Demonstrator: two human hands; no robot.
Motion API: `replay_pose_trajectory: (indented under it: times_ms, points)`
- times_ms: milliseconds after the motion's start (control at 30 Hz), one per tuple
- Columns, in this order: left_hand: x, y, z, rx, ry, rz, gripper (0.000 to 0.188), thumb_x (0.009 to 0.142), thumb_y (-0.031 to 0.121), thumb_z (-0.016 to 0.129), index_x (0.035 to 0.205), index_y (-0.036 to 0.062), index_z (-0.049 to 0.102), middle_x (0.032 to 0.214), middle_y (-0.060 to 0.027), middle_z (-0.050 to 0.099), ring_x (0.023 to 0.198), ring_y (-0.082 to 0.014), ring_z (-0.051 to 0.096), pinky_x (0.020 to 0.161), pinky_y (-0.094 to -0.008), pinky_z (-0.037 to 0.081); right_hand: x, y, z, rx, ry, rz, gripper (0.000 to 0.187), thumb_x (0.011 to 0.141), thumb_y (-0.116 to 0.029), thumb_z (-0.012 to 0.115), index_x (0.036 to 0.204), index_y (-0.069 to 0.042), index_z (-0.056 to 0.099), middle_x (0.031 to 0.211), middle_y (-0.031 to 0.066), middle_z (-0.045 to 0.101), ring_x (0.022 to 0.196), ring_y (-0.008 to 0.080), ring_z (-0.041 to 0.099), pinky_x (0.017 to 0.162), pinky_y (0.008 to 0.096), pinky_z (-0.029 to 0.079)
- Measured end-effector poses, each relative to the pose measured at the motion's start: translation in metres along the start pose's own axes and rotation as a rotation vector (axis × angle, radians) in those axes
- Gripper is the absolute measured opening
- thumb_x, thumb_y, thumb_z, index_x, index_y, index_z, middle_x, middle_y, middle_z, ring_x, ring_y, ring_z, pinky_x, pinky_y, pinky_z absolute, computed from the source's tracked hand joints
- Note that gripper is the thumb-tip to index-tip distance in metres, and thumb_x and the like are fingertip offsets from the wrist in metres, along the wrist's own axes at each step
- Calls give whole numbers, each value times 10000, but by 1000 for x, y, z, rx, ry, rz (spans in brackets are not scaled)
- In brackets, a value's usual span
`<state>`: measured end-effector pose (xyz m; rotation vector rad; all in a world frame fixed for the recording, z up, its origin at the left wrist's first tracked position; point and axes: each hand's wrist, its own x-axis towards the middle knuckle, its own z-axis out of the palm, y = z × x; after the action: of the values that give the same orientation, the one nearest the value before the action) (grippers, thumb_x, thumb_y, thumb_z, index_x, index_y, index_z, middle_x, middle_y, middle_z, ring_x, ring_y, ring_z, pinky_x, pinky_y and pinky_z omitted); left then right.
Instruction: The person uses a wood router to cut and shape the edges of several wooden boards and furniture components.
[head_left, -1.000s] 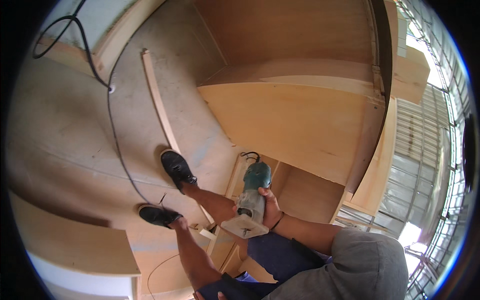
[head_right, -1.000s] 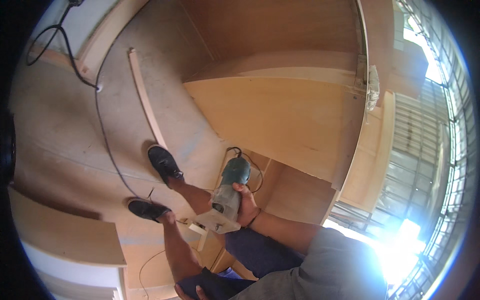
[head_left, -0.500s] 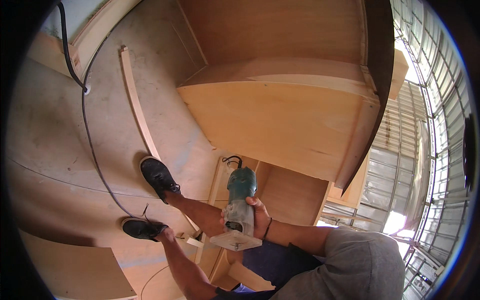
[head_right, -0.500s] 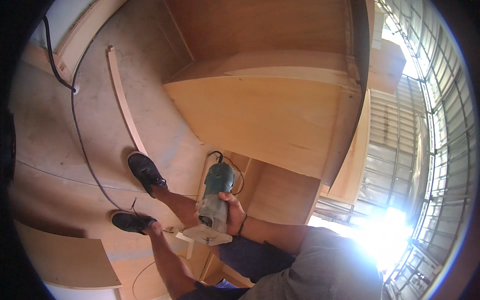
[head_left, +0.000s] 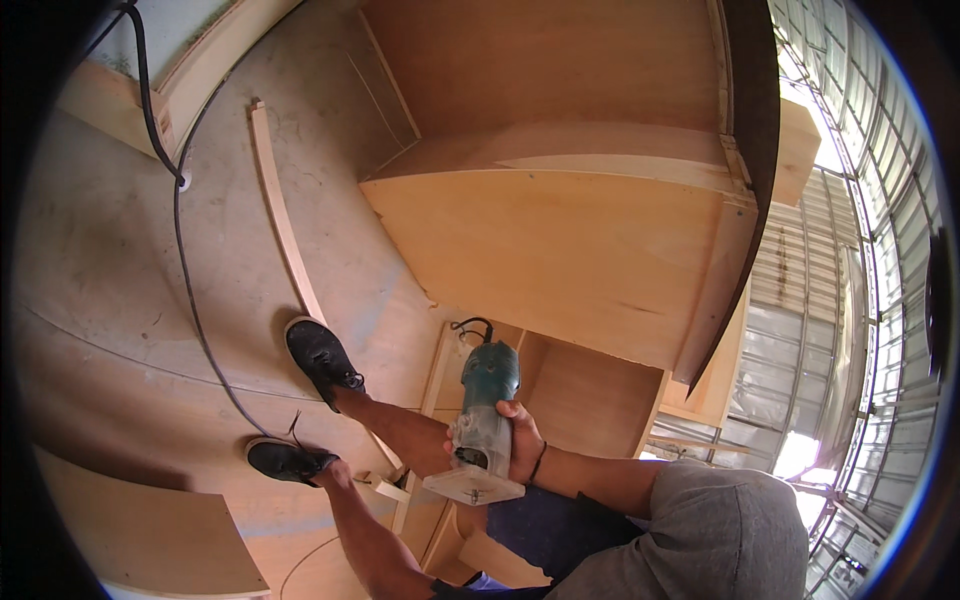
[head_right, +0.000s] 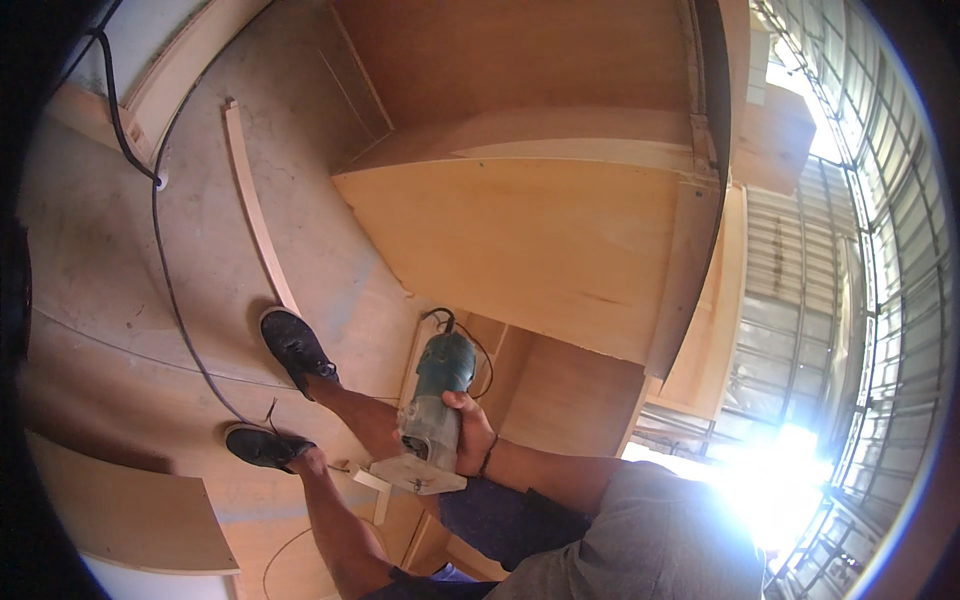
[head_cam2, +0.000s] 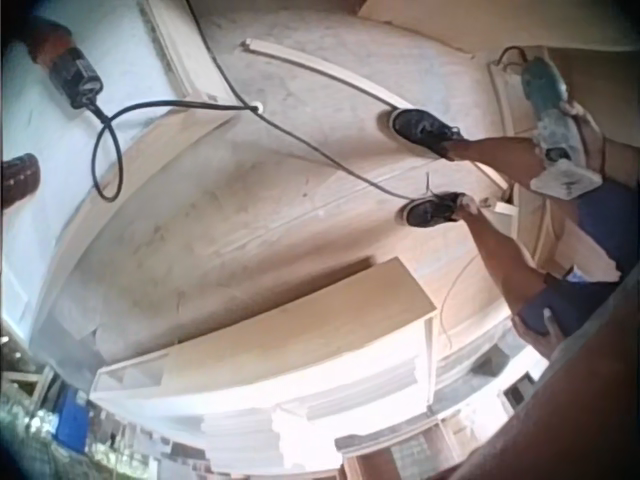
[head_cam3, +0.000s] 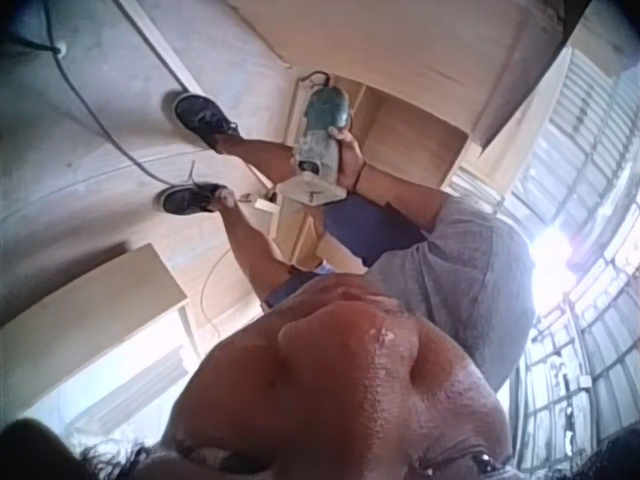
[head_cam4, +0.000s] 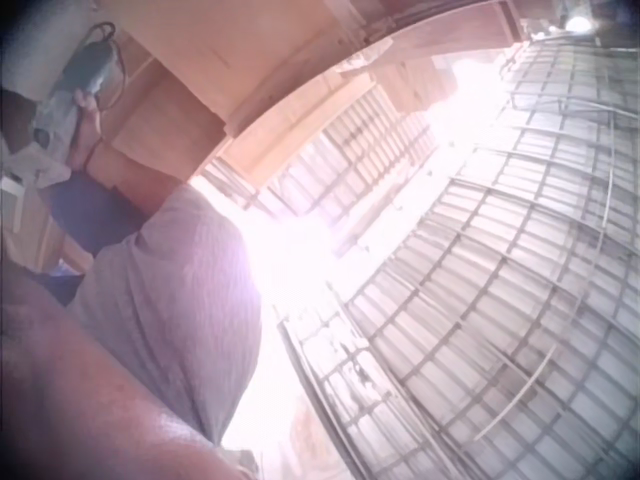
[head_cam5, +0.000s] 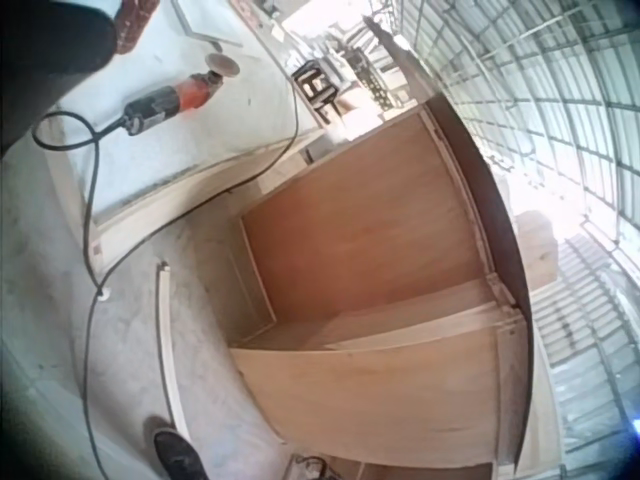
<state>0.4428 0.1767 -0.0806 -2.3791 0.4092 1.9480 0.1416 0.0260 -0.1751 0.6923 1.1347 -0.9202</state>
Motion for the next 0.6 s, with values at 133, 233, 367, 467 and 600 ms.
replay_pose_trajectory:
  times_ms: [133,233,367,467,600]
  points:
    - [-5,-4,7,-13,11,6,793,841,397,695,1432,23,323,1482,-244,277,1376,-402,256,1128,-460,236,-4,-2,-5,-18,-4,-16,613,748,-428,692,1153,17,569,1138,205,607,1095,371,586,928,527,476]
    - [-6,-6,11,-25,20,13,794,840,399,695,1433,24,323,1483,-242,278,1375,-401,257,1128,-460,237,-8,-1,-8,-52,0,-28,620,742,-423,694,1161,16,564,1134,197,615,1089,364,594,937,509,475]
    - [-10,-12,18,-42,38,33,795,839,400,696,1434,26,322,1483,-239,278,1375,-401,257,1127,-460,238,-14,3,-10,-68,-39,-39,632,739,-418,695,1166,26,556,1136,203,612,1092,363,594,946,501,471]
    - [-17,-20,23,-63,69,46,796,839,402,696,1434,28,322,1484,-237,279,1375,-401,258,1127,-460,239,-17,5,-19,-92,-78,-41,646,739,-417,695,1174,37,546,1140,211,603,1103,362,589,953,493,469]
    - [-29,-37,27,-116,115,87,798,838,403,697,1435,30,321,1484,-235,280,1374,-401,258,1126,-460,240,-37,18,-22,-192,-76,-55,664,735,-419,692,1190,42,544,1125,193,620,1069,328,608,948,441,474]
